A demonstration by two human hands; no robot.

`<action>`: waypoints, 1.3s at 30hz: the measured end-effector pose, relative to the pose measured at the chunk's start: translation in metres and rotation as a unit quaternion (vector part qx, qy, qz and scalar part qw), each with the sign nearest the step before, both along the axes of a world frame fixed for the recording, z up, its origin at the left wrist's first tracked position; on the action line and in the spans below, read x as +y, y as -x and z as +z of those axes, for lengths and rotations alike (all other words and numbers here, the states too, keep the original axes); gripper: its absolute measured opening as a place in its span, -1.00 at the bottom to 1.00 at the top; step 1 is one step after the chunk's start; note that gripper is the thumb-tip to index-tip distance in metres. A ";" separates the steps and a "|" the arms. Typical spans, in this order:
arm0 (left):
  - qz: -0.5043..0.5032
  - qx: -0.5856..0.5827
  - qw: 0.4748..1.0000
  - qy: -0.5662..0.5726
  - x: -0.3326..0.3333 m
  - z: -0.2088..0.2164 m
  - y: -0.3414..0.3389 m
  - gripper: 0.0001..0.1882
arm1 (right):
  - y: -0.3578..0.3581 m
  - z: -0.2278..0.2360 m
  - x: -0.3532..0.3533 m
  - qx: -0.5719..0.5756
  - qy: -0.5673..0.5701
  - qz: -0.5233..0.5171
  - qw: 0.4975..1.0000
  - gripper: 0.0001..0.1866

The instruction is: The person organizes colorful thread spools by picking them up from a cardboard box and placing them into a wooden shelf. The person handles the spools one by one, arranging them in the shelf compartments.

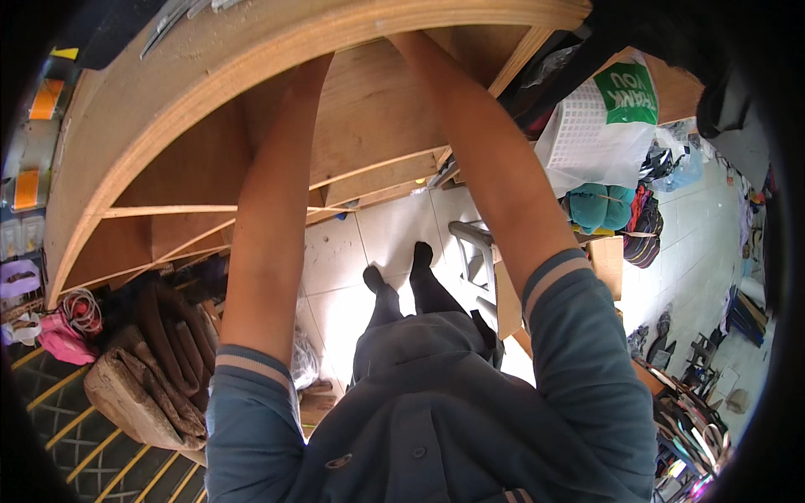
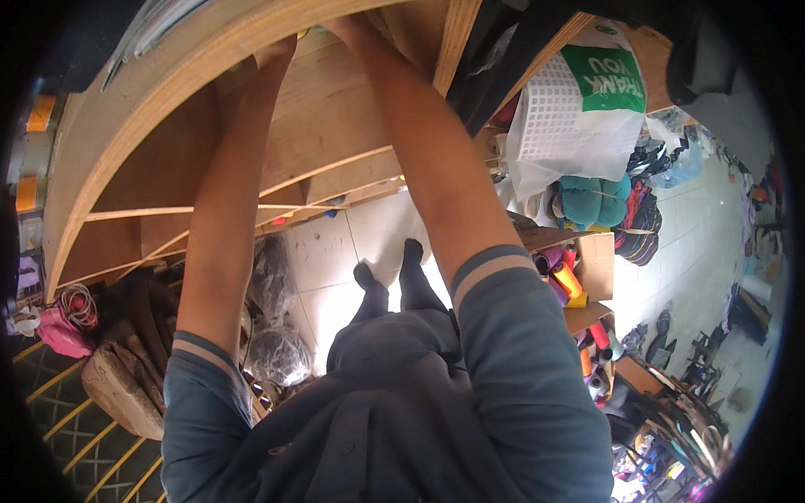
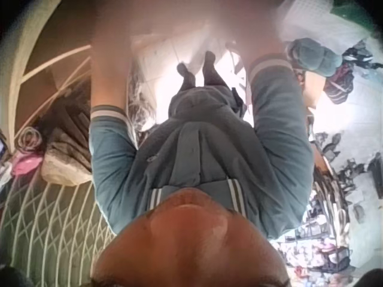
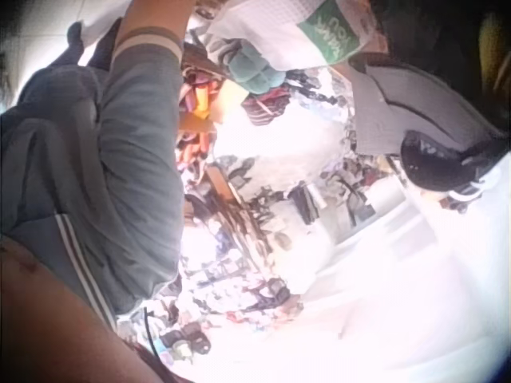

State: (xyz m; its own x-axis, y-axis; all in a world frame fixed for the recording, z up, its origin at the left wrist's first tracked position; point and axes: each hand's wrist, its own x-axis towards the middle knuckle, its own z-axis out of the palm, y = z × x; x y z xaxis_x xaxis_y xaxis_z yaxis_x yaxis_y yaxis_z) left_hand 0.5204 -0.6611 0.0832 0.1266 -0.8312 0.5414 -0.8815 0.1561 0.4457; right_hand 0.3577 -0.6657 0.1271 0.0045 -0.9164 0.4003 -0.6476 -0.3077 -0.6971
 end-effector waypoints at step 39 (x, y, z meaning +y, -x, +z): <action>0.092 0.252 0.963 -0.034 0.105 -0.038 -0.052 -0.70 | -0.116 -0.093 0.007 -0.084 0.300 -0.053 0.949 -0.62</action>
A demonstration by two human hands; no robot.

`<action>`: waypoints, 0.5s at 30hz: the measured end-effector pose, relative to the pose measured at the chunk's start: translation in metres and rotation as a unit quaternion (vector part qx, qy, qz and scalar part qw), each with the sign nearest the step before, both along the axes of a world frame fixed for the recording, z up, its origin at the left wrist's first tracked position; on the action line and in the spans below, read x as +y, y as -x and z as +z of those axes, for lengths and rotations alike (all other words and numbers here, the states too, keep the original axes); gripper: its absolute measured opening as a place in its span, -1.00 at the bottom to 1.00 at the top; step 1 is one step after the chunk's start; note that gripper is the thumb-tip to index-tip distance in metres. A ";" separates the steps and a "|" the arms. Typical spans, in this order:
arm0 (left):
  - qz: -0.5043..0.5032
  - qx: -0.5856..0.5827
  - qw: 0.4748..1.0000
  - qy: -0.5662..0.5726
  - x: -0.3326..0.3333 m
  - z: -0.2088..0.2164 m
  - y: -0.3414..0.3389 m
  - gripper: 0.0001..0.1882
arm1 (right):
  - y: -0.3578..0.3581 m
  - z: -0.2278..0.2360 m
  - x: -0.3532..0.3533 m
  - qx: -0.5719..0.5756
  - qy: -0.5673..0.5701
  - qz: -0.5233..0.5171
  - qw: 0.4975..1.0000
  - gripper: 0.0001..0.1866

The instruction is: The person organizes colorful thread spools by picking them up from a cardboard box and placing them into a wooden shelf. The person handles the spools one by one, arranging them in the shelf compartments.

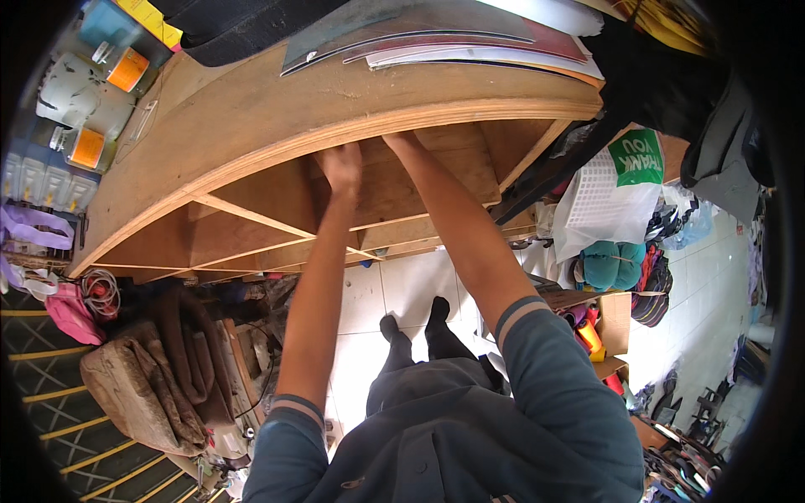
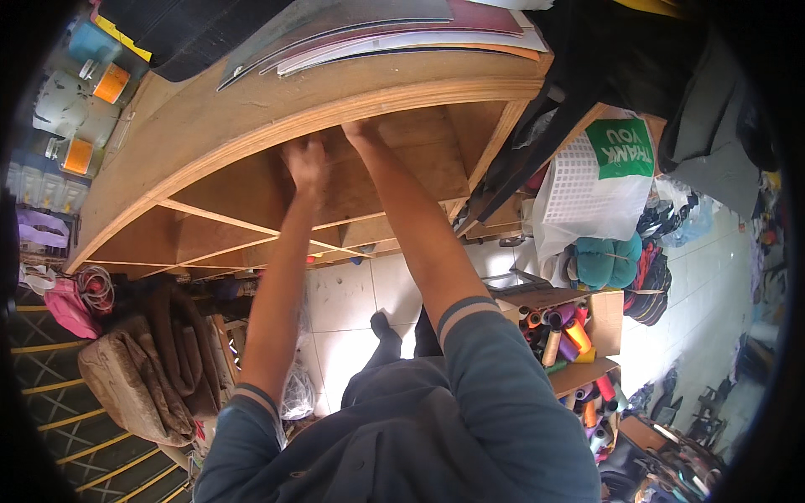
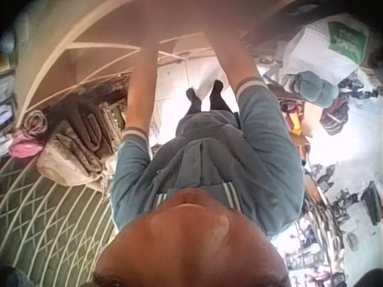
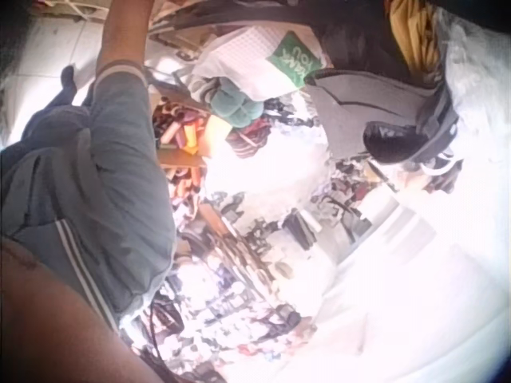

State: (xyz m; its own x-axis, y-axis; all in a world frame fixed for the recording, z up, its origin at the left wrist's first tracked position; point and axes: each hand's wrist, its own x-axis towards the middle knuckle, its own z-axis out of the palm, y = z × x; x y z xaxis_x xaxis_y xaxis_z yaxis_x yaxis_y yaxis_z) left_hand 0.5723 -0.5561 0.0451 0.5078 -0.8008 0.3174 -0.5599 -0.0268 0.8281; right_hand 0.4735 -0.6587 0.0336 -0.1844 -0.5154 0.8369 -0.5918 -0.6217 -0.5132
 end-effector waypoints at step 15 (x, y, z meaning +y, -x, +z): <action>-0.107 0.103 0.989 -0.019 0.058 0.069 0.040 -0.77 | 0.048 0.005 -0.015 -0.036 -0.056 -0.083 0.994 -0.64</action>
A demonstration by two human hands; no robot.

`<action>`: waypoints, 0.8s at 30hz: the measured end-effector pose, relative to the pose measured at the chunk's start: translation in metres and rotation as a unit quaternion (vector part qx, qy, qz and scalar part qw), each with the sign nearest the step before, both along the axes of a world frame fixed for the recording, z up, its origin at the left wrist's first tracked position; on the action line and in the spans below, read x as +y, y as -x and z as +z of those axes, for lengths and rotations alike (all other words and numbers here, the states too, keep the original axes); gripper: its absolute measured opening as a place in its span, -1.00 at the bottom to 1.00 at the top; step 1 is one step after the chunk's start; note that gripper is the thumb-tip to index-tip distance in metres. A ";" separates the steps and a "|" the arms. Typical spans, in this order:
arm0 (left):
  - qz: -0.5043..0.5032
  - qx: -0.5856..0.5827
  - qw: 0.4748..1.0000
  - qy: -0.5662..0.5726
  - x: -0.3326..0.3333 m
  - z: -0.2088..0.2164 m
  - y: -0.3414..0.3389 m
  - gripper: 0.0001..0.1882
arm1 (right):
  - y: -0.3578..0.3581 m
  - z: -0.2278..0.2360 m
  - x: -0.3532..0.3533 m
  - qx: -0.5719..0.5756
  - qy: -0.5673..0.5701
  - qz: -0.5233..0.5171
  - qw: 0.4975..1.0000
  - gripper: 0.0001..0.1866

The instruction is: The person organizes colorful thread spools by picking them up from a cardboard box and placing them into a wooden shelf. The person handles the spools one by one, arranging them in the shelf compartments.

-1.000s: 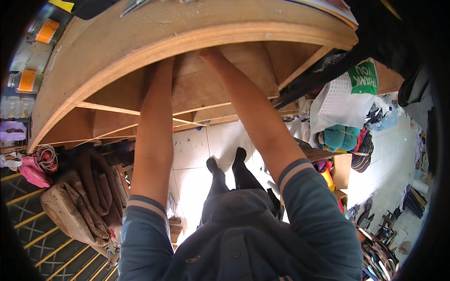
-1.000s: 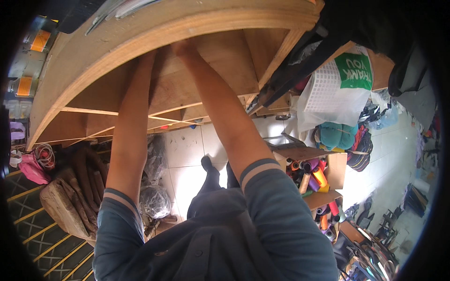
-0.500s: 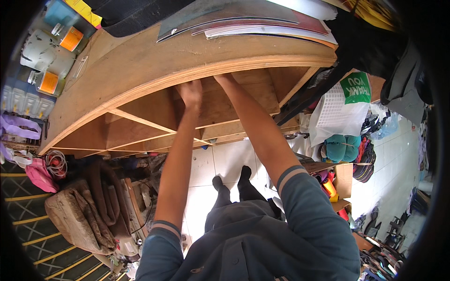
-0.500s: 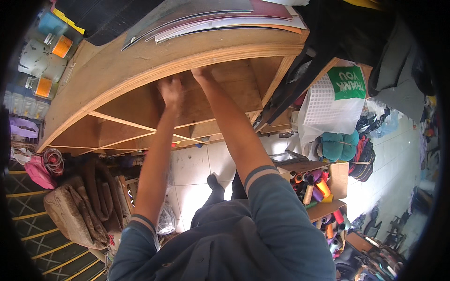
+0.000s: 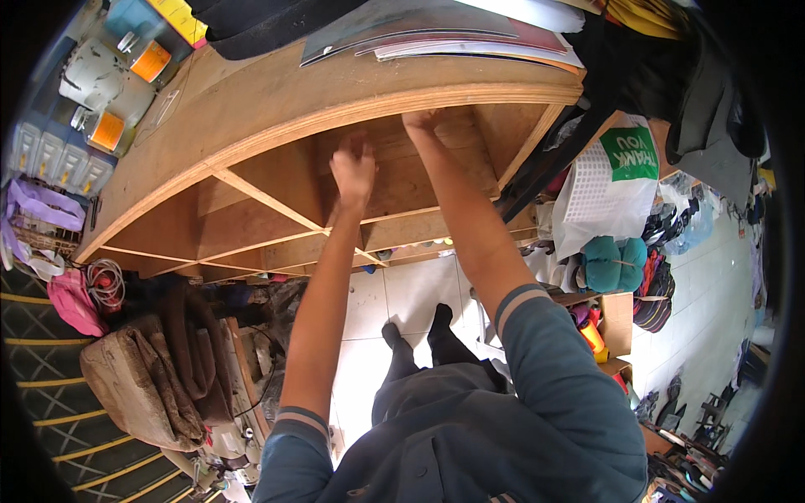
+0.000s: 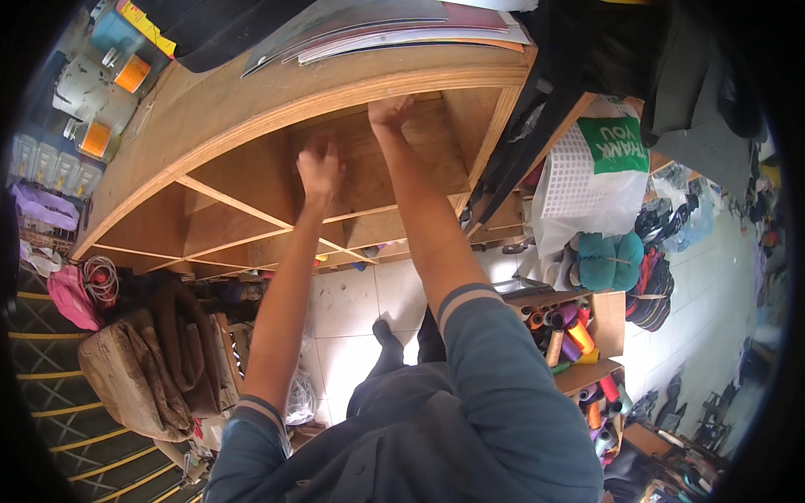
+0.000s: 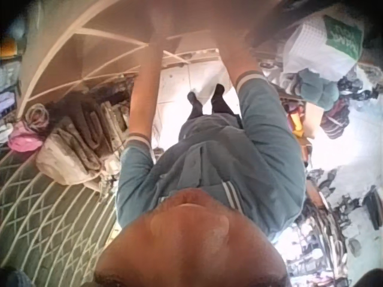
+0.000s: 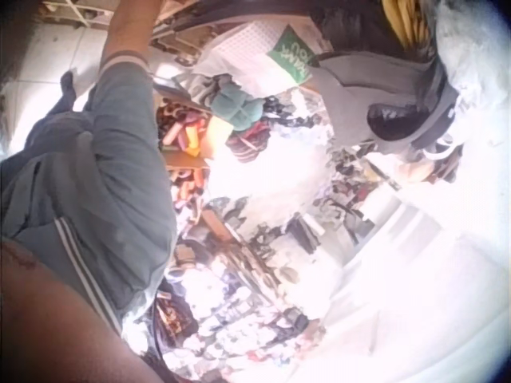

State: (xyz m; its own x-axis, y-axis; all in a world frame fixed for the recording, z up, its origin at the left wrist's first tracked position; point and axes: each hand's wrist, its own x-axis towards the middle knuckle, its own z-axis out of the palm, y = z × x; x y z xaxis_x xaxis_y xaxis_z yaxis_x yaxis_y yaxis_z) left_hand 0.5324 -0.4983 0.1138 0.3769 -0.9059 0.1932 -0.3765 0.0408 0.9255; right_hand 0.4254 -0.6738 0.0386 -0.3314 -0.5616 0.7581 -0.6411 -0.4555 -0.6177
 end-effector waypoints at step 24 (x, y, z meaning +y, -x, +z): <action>0.020 -0.118 0.991 -0.058 -0.163 -0.063 0.015 -0.66 | 0.040 0.022 0.023 0.007 -0.073 0.151 0.986 -0.61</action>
State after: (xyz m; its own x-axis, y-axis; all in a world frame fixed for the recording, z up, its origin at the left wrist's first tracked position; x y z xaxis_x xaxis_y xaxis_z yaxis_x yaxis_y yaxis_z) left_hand 0.5174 -0.6616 0.0506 0.3705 -0.9119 0.1764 -0.5818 -0.0798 0.8094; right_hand 0.3853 -0.6512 0.0610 -0.1221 -0.7360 0.6658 -0.4994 -0.5342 -0.6821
